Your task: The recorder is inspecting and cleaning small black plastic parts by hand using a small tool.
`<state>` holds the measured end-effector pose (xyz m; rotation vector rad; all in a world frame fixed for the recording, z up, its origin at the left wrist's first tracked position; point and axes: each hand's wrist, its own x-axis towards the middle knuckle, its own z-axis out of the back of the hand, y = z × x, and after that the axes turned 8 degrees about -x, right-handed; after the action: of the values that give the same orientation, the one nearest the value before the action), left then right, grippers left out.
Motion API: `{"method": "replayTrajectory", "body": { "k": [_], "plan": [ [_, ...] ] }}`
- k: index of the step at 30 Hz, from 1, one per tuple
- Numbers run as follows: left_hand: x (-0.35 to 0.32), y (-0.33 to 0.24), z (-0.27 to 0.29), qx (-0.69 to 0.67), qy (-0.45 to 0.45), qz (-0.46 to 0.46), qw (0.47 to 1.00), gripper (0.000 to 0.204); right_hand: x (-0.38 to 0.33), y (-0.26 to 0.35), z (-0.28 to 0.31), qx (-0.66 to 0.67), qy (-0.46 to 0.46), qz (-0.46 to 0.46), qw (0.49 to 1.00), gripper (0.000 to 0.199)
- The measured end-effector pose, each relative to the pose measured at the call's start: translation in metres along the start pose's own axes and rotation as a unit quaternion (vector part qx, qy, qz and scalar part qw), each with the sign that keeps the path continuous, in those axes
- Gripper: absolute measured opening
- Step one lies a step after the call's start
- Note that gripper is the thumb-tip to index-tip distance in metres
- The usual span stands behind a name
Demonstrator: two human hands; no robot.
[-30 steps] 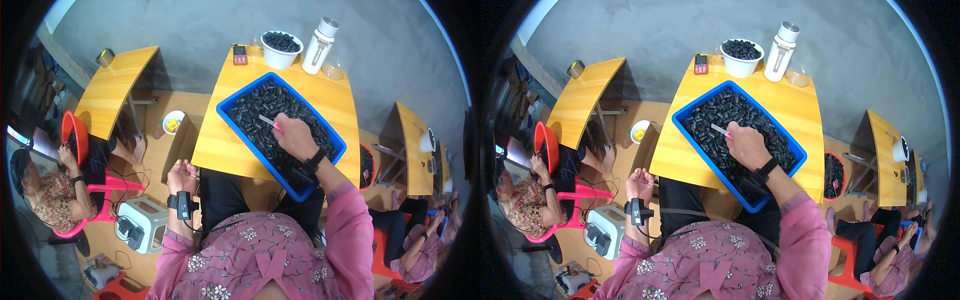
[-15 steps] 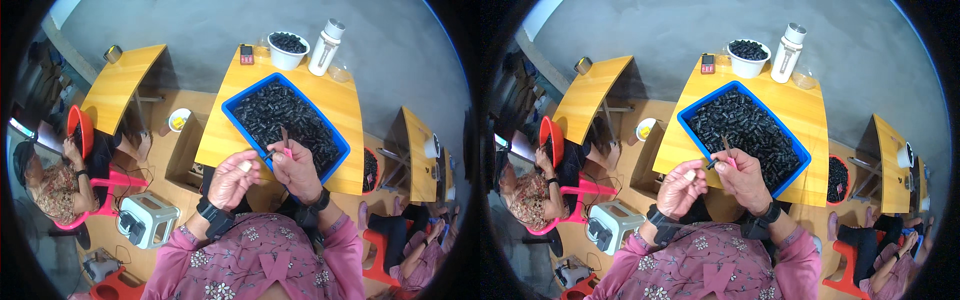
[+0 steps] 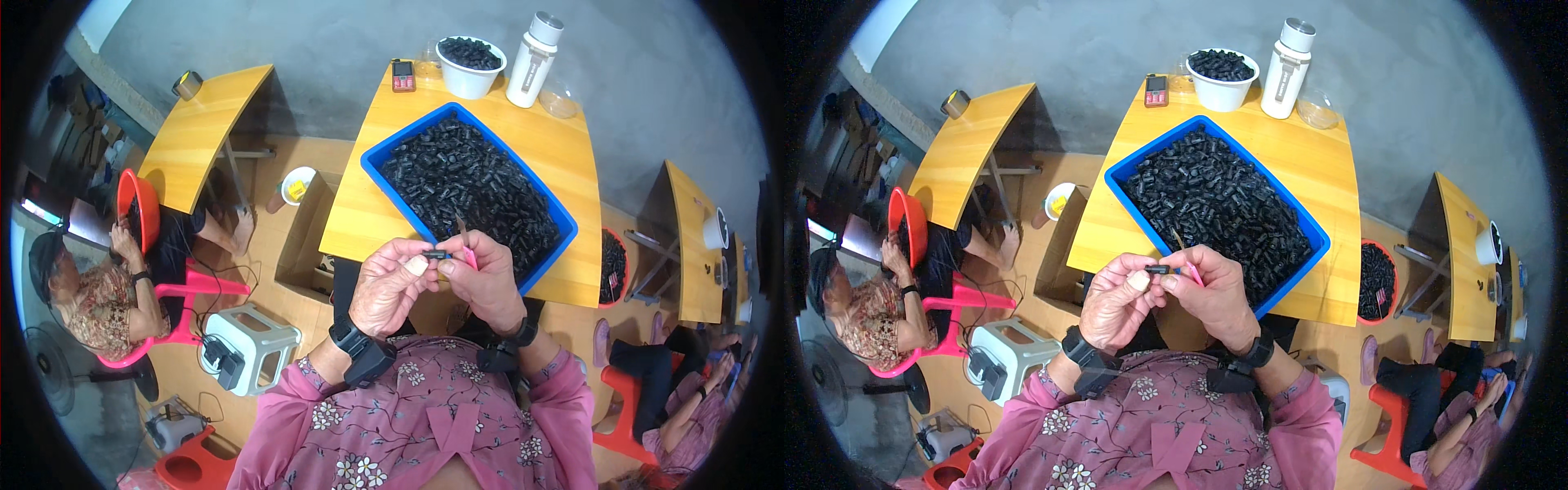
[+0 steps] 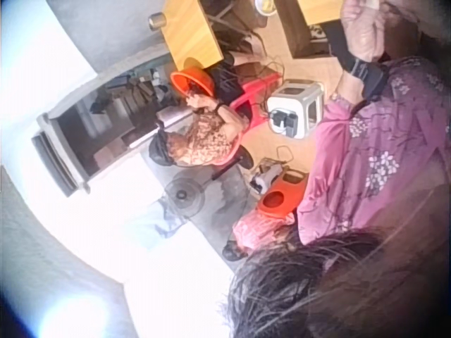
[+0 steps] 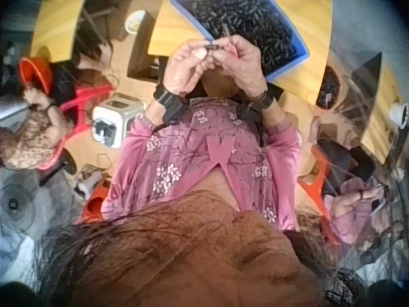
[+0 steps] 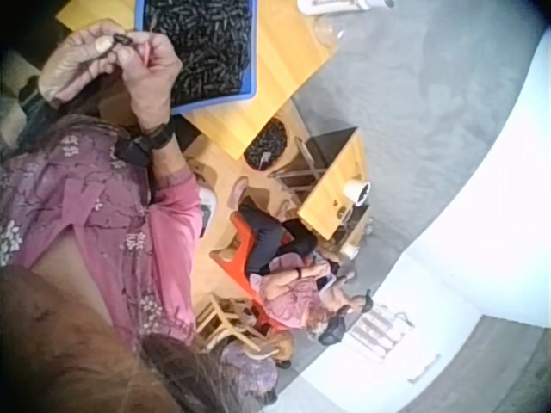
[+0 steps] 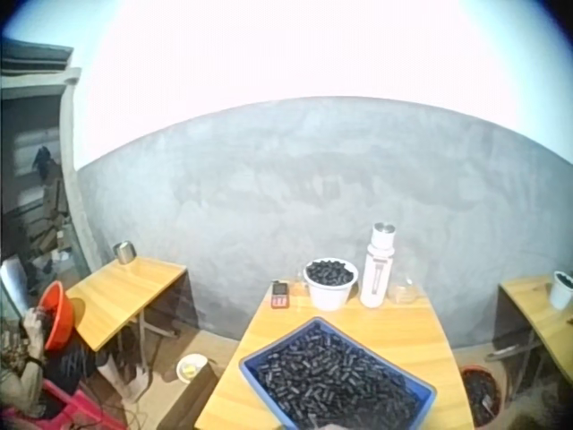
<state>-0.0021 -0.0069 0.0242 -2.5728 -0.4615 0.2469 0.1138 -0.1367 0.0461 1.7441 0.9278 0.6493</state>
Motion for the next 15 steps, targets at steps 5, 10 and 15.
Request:
{"method": "replayTrajectory", "body": {
  "k": [5,10,15],
  "plan": [
    [-0.001,0.001,0.0,-0.01,-0.01,0.007,1.0,0.023,-0.004,-0.005,-0.001,-0.062,-0.01,0.021,0.998,0.018],
    [-0.001,0.0,0.001,-0.007,0.0,0.001,1.0,0.022,-0.007,-0.007,-0.002,-0.099,-0.016,0.037,0.994,0.017],
    [-0.001,-0.001,-0.002,0.039,-0.012,-0.014,0.999,0.021,-0.005,0.008,-0.002,-0.171,-0.006,0.038,0.984,0.009]
  ]
}}
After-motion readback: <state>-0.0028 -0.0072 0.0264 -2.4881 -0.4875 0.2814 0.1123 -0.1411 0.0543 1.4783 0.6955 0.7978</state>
